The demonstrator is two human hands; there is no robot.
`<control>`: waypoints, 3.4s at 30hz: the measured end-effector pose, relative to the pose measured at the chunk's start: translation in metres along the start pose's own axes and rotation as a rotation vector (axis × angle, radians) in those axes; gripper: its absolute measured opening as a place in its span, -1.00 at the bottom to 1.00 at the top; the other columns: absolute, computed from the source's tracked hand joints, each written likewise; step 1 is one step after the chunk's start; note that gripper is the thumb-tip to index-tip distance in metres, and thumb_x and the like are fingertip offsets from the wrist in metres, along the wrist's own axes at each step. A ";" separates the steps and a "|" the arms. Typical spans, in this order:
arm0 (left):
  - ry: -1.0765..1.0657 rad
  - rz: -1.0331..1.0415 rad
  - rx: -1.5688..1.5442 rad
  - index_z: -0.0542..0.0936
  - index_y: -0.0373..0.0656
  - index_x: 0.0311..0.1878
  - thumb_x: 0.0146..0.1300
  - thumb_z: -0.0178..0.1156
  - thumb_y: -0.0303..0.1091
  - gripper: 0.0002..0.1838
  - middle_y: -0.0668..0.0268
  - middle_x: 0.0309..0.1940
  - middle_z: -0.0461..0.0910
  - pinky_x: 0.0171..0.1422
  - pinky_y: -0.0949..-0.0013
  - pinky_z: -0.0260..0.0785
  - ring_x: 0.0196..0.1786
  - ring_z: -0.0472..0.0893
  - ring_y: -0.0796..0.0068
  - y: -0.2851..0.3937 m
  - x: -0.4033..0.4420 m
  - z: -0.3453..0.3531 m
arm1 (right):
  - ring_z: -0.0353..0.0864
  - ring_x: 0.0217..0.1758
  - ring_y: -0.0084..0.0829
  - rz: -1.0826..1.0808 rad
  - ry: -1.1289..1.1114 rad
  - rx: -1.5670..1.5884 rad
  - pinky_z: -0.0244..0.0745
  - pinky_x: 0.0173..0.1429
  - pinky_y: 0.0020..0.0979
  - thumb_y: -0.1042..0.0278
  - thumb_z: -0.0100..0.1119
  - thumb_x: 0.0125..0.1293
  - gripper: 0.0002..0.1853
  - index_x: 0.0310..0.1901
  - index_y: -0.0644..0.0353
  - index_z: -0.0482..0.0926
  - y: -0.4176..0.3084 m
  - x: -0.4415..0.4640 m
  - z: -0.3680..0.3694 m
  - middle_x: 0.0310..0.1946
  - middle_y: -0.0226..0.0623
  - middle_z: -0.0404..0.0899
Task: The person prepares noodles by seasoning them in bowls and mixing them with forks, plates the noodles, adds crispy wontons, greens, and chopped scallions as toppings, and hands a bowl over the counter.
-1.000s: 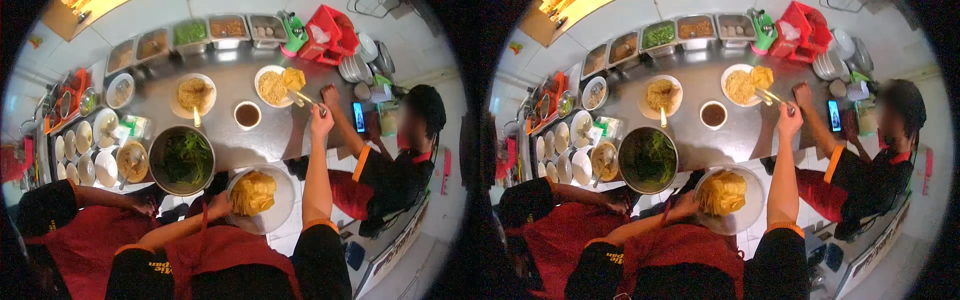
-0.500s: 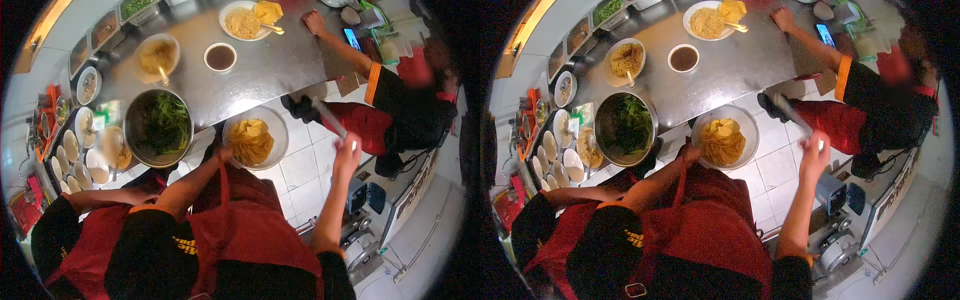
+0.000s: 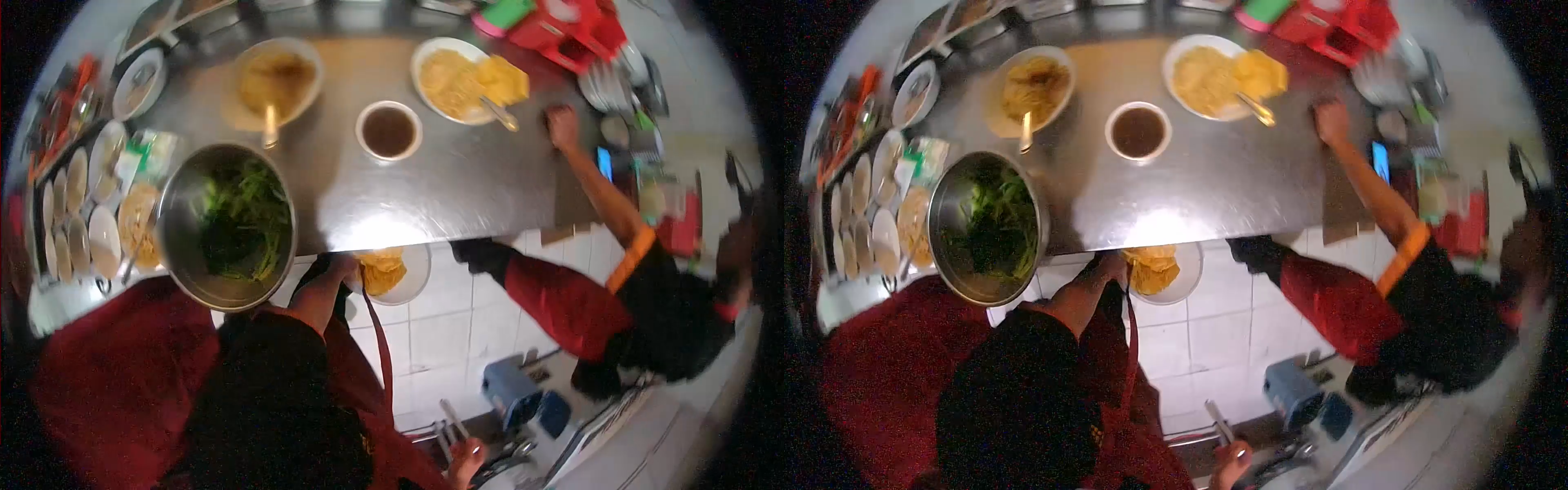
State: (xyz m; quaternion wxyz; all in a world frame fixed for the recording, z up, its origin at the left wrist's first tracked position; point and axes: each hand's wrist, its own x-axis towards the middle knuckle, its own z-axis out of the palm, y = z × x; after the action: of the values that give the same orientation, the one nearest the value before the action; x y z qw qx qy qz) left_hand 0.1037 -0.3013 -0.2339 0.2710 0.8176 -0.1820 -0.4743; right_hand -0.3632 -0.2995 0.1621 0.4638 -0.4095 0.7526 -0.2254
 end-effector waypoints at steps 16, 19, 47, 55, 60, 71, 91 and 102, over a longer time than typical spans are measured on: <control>0.075 -0.293 -0.323 0.59 -0.21 -0.13 0.20 0.19 -0.13 -0.66 0.10 -0.29 0.65 -0.17 0.14 0.47 -0.23 0.64 0.19 -0.027 0.042 0.057 | 0.56 -0.33 -0.42 0.251 -0.404 -0.374 0.46 -0.27 -0.33 0.04 0.12 0.32 -0.55 0.02 0.29 0.49 -0.122 0.084 0.081 -0.26 -0.21 0.59; 0.077 -0.300 -0.403 0.58 -0.21 -0.11 0.22 0.18 -0.12 -0.65 0.11 -0.29 0.65 -0.18 0.15 0.46 -0.24 0.64 0.22 -0.026 0.037 0.052 | 0.55 -0.35 -0.43 0.242 -0.485 -0.429 0.45 -0.30 -0.37 0.03 0.13 0.28 -0.51 0.06 0.30 0.48 -0.145 0.086 0.101 -0.27 -0.20 0.58; 0.602 -0.051 -1.332 0.31 -0.20 0.22 0.34 -0.03 -0.23 -0.56 0.15 -0.03 0.53 -0.22 0.23 0.60 -0.26 0.69 0.21 0.118 -0.289 -0.306 | 0.66 -0.28 -0.10 -2.310 -1.451 -0.981 0.57 -0.22 -0.17 0.15 0.28 0.13 -0.70 -0.13 0.09 0.69 -0.429 -0.083 0.561 -0.33 -0.15 0.66; 0.692 -0.072 -1.154 0.43 -0.26 0.12 0.40 0.11 -0.01 -0.51 0.12 -0.02 0.52 0.03 0.25 0.50 -0.01 0.56 0.27 0.139 -0.268 -0.317 | 0.66 -0.37 -0.04 -1.897 -1.444 -1.268 0.58 -0.25 -0.16 0.16 0.26 0.20 -0.78 -0.20 0.04 0.71 -0.514 -0.095 0.547 -0.43 -0.08 0.66; 0.652 -0.178 -1.103 0.51 -0.28 0.05 0.45 -0.02 0.10 -0.46 0.16 -0.13 0.58 0.01 0.31 0.44 -0.09 0.57 0.35 0.133 -0.262 -0.340 | 0.50 -0.54 -0.06 -1.713 -1.636 -1.051 0.41 -0.38 -0.17 0.23 0.28 0.23 -0.80 -0.19 0.13 0.69 -0.562 -0.080 0.552 -0.50 -0.06 0.60; 0.725 -0.204 -0.568 0.51 -0.31 -0.01 0.44 0.03 0.04 -0.50 0.07 -0.21 0.60 0.07 0.23 0.37 -0.11 0.58 0.22 0.141 -0.223 -0.398 | 0.64 -0.36 0.03 -2.038 -1.218 -1.313 0.57 -0.22 -0.06 0.14 0.28 0.14 -0.74 -0.39 0.21 0.65 -0.611 -0.050 0.667 -0.49 -0.01 0.62; 0.799 -0.175 -0.504 0.52 -0.29 0.02 0.43 0.04 0.01 -0.53 0.04 -0.16 0.64 0.07 0.22 0.38 -0.06 0.61 0.16 0.149 -0.217 -0.409 | 0.68 -0.28 -0.04 -2.013 -1.141 -1.406 0.60 -0.15 -0.08 0.04 0.25 0.16 -0.71 -0.31 0.10 0.70 -0.587 -0.037 0.710 -0.44 -0.06 0.66; 0.886 -0.179 -0.524 0.51 -0.32 0.07 0.45 0.02 -0.02 -0.52 0.01 -0.04 0.62 0.20 0.21 0.35 0.08 0.59 0.13 0.133 -0.205 -0.386 | 0.68 -0.25 -0.05 -1.457 -1.050 -1.074 0.59 -0.13 -0.08 0.07 0.25 0.21 -0.64 -0.10 0.16 0.68 -0.583 -0.076 0.606 -0.40 -0.04 0.67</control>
State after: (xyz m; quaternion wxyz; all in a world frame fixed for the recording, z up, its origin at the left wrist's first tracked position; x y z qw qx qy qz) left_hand 0.3367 -0.1871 0.1426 0.4757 0.8571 0.1455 -0.1337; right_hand 0.4269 -0.5406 0.3363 0.2412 -0.9626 0.0286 0.1198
